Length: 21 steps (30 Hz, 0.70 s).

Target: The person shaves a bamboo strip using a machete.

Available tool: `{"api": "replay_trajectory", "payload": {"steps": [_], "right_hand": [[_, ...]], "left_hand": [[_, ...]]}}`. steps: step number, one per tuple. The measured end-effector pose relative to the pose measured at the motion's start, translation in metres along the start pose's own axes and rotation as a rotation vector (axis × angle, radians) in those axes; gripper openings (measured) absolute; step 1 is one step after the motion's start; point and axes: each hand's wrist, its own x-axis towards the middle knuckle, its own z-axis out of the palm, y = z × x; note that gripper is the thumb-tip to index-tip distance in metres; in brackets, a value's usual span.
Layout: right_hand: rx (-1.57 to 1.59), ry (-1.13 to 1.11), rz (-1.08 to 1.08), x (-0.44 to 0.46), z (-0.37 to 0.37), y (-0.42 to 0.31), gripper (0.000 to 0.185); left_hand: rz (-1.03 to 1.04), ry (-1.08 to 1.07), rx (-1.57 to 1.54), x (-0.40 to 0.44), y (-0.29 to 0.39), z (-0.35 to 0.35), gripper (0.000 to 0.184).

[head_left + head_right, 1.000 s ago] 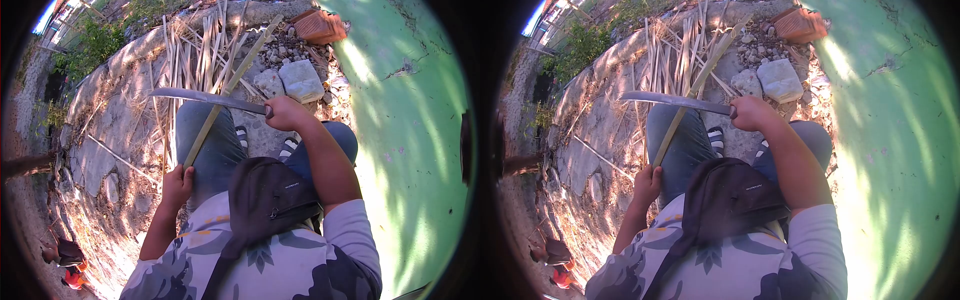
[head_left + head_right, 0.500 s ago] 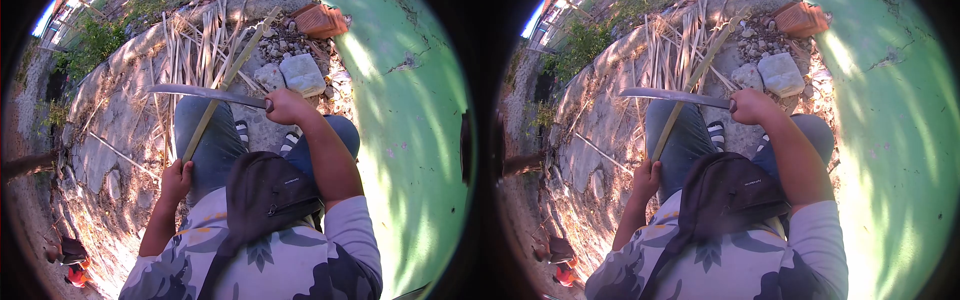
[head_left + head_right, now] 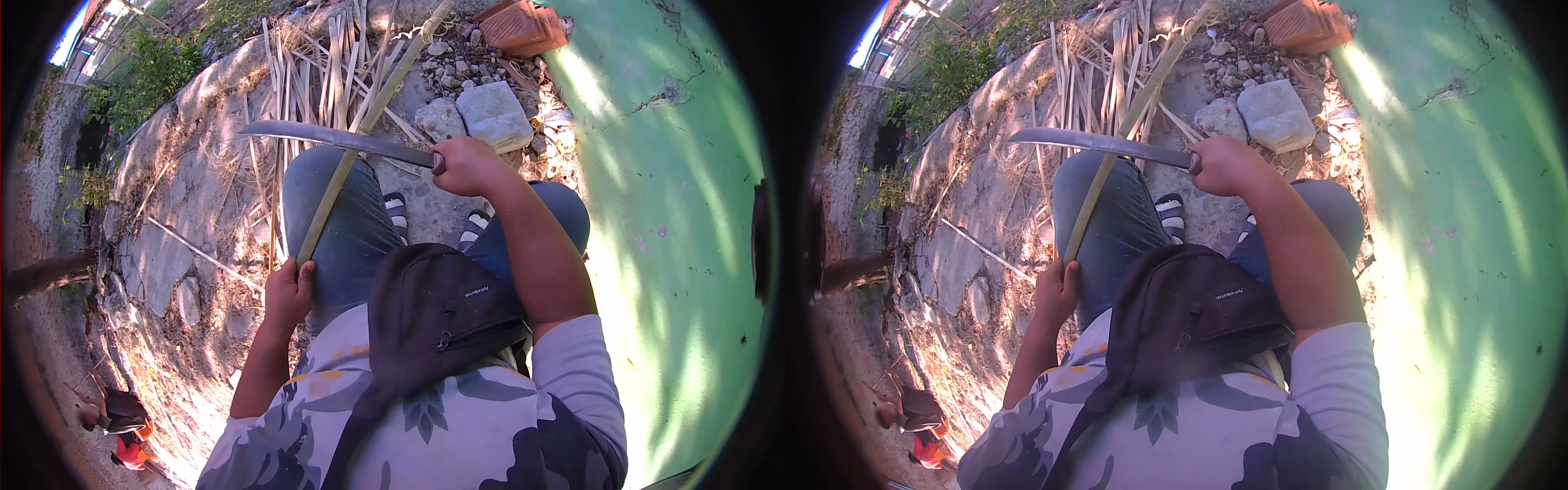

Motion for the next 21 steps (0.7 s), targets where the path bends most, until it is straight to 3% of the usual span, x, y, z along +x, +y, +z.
{"api": "replay_trajectory", "payload": {"steps": [4, 10, 21], "right_hand": [[-0.095, -0.015, -0.049, -0.003, 0.005, -0.006, 0.018], [0.116, 0.040, 0.098, 0.022, -0.007, 0.037, 0.024], [-0.016, -0.052, -0.054, 0.009, -0.001, 0.011, 0.023]], "left_hand": [[0.008, -0.012, -0.007, 0.003, 0.008, -0.004, 0.050], [0.027, 0.021, 0.012, 0.002, 0.001, 0.000, 0.051], [0.007, -0.004, -0.021, 0.002, 0.003, -0.002, 0.050]]}}
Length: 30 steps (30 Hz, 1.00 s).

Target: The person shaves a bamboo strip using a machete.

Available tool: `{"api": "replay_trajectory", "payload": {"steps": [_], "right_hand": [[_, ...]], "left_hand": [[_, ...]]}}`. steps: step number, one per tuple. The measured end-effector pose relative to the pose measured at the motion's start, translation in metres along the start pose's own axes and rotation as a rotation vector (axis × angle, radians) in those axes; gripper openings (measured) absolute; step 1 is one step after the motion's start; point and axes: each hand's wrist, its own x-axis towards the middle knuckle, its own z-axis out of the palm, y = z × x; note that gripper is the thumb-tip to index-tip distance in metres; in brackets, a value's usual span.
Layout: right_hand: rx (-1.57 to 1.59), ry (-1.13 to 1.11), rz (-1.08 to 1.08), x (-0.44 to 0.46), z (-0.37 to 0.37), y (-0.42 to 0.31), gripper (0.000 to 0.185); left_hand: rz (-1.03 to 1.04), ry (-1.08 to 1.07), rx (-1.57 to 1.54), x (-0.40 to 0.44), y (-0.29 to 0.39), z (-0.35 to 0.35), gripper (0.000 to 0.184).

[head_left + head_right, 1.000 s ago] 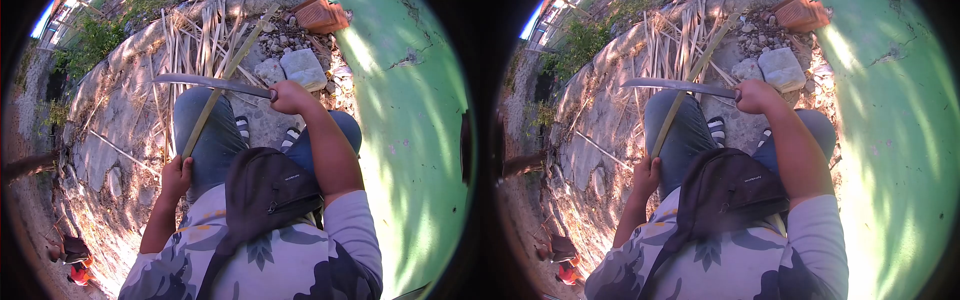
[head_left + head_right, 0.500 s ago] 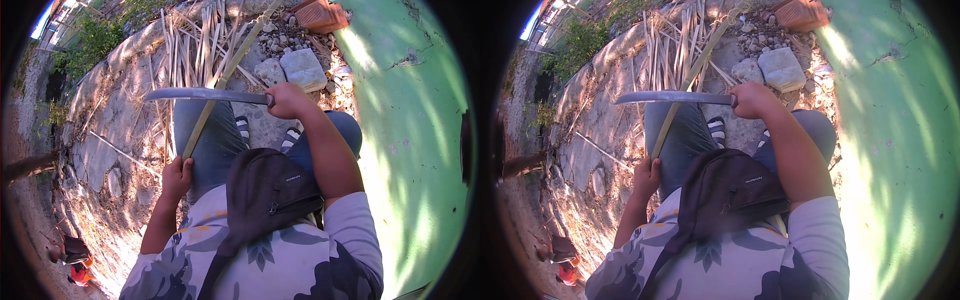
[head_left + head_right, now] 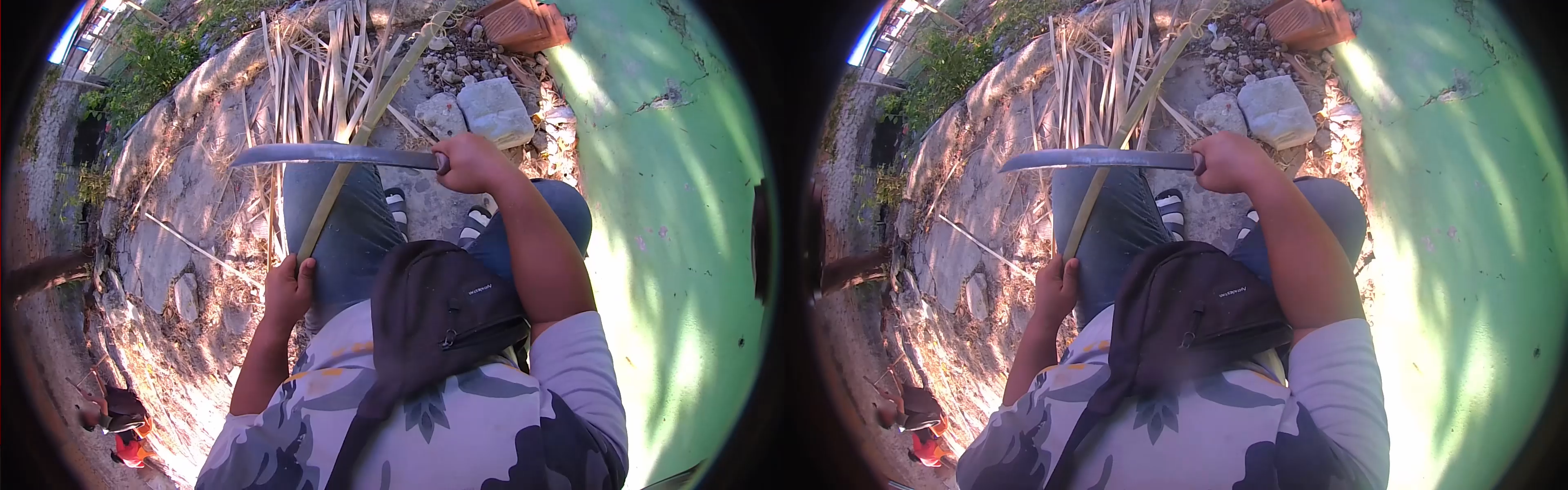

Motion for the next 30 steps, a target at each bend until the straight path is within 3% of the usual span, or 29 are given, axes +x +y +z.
{"api": "replay_trajectory", "payload": {"steps": [4, 10, 13, 16, 19, 22, 30], "right_hand": [[0.126, 0.075, 0.188, 0.013, -0.006, 0.030, 0.022], [0.117, 0.150, 0.133, 0.005, 0.002, 0.016, 0.023], [-0.045, 0.097, -0.033, -0.005, 0.003, -0.002, 0.023], [-0.154, 0.033, -0.052, -0.012, 0.000, -0.018, 0.022], [0.011, 0.014, 0.043, 0.009, 0.003, 0.016, 0.021], [0.309, 0.160, 0.214, 0.013, -0.010, 0.034, 0.021], [0.128, 0.277, 0.064, 0.001, 0.000, 0.017, 0.021]], "left_hand": [[-0.002, 0.002, 0.011, 0.001, -0.002, 0.000, 0.049], [-0.019, -0.008, -0.006, 0.000, -0.006, 0.001, 0.050], [-0.009, -0.012, -0.001, 0.000, -0.008, 0.002, 0.049], [0.004, 0.010, -0.030, 0.001, -0.009, 0.004, 0.049], [-0.015, 0.029, -0.027, -0.005, -0.007, 0.004, 0.049], [-0.006, 0.033, -0.027, 0.000, -0.007, 0.005, 0.049], [-0.023, -0.007, -0.064, 0.000, -0.003, 0.003, 0.049]]}}
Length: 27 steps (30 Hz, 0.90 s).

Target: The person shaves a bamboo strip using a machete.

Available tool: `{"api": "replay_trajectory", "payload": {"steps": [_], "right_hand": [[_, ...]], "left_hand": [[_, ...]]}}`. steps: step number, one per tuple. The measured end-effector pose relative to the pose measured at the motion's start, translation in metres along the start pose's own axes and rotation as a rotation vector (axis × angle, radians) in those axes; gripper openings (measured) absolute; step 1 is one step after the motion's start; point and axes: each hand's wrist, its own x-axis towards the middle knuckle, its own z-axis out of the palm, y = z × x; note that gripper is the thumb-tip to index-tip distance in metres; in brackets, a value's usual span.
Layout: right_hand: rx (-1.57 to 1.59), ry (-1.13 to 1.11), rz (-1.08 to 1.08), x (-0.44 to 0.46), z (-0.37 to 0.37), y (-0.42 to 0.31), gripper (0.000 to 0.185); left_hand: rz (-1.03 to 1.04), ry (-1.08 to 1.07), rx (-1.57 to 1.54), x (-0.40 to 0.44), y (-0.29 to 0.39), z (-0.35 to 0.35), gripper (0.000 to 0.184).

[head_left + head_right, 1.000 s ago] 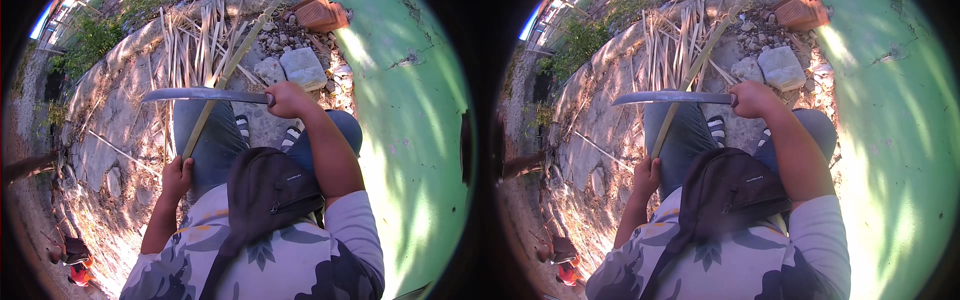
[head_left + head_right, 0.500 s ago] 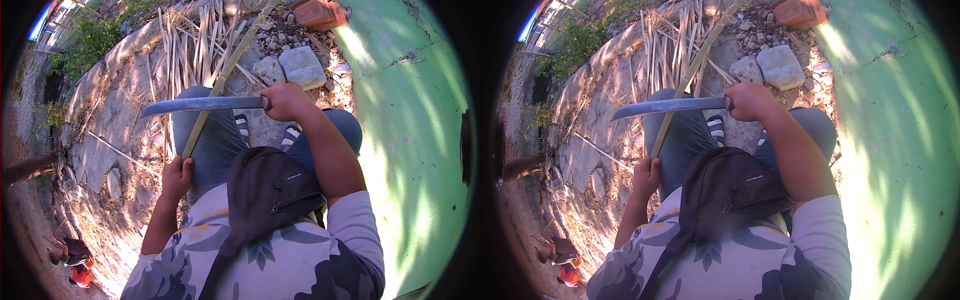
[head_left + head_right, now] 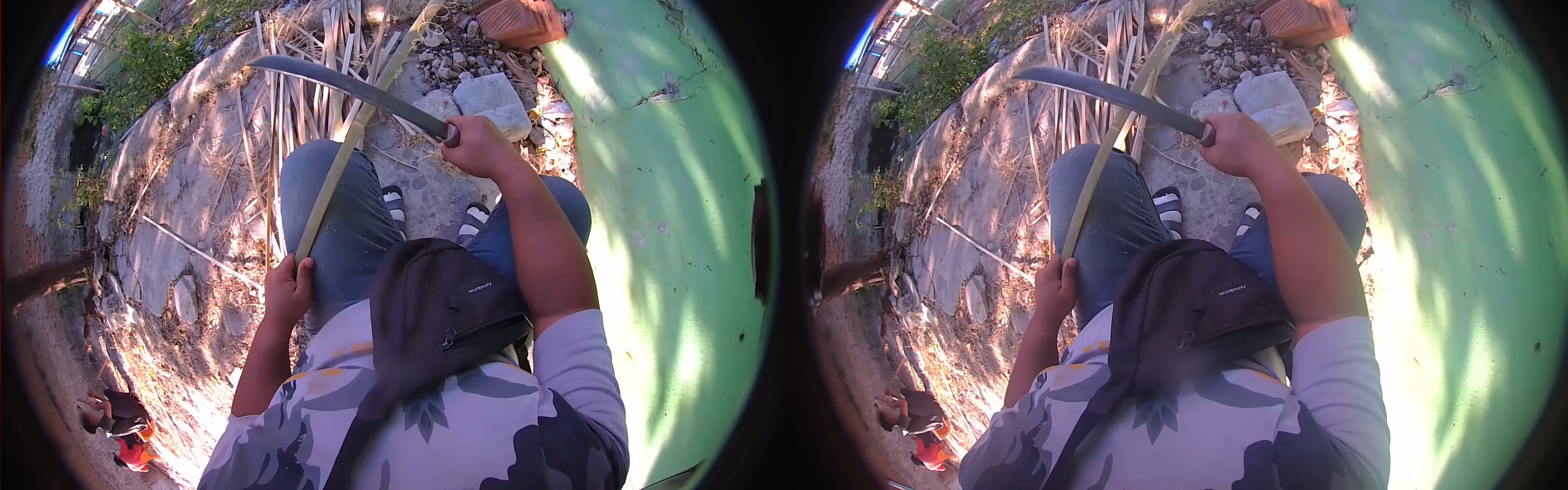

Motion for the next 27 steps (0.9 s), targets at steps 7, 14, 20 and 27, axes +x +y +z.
{"api": "replay_trajectory", "payload": {"steps": [7, 14, 20, 27], "right_hand": [[-0.227, -0.117, -0.150, -0.001, 0.001, -0.021, 0.019], [0.027, 0.044, 0.126, 0.015, -0.004, 0.017, 0.027], [-0.054, -0.004, -0.019, -0.003, 0.004, -0.011, 0.022], [-0.280, -0.171, -0.128, -0.008, 0.002, -0.034, 0.015]], "left_hand": [[0.033, 0.031, 0.007, 0.001, -0.007, 0.001, 0.050], [0.009, 0.009, 0.034, 0.000, -0.006, -0.001, 0.049], [-0.008, 0.000, -0.002, 0.000, 0.007, -0.002, 0.047], [0.024, 0.029, 0.039, 0.000, -0.003, -0.001, 0.046]]}}
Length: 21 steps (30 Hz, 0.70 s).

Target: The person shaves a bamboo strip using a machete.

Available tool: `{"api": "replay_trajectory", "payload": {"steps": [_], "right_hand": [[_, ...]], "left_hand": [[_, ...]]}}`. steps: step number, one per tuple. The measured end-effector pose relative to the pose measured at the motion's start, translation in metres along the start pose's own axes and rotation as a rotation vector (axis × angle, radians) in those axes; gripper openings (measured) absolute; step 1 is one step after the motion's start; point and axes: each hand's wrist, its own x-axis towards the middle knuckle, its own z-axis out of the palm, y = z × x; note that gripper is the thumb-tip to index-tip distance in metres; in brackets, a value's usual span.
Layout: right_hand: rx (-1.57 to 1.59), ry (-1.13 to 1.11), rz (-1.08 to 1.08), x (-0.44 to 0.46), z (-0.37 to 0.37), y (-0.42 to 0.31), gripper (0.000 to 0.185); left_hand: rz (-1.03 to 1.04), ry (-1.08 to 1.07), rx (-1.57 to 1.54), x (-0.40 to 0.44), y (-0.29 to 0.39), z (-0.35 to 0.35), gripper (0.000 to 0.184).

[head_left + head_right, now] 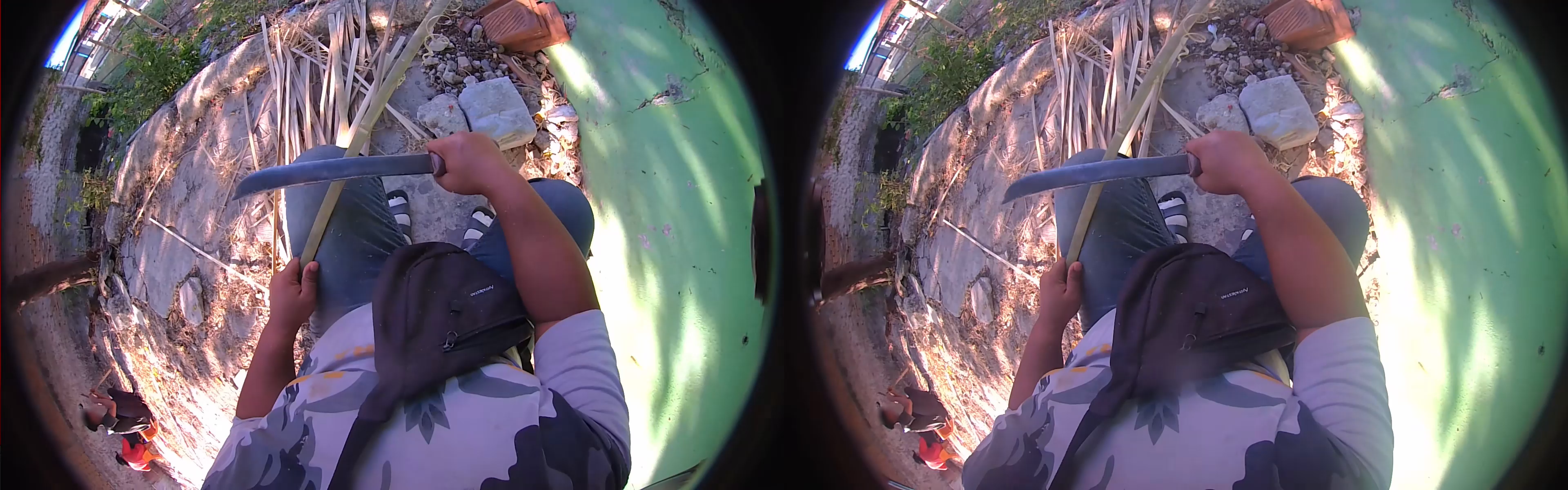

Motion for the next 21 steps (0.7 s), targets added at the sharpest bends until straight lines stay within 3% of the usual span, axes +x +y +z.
{"api": "replay_trajectory", "payload": {"steps": [3, 6, 9, 18, 21], "right_hand": [[0.121, 0.030, 0.152, 0.009, 0.003, 0.027, 0.017], [0.278, 0.204, 0.214, 0.008, 0.000, 0.043, 0.020], [0.348, 0.294, 0.137, 0.007, 0.005, 0.046, 0.025], [0.017, -0.010, -0.013, 0.000, -0.004, 0.002, 0.020], [0.037, 0.022, 0.010, 0.005, 0.004, 0.017, 0.022]], "left_hand": [[0.009, 0.004, 0.003, 0.001, 0.001, 0.001, 0.046], [0.002, -0.003, -0.011, 0.001, 0.001, 0.000, 0.046], [-0.008, -0.005, -0.045, 0.001, 0.008, 0.000, 0.046], [-0.004, -0.001, -0.019, 0.001, 0.000, 0.001, 0.046], [-0.016, 0.003, -0.026, -0.001, 0.002, 0.001, 0.046]]}}
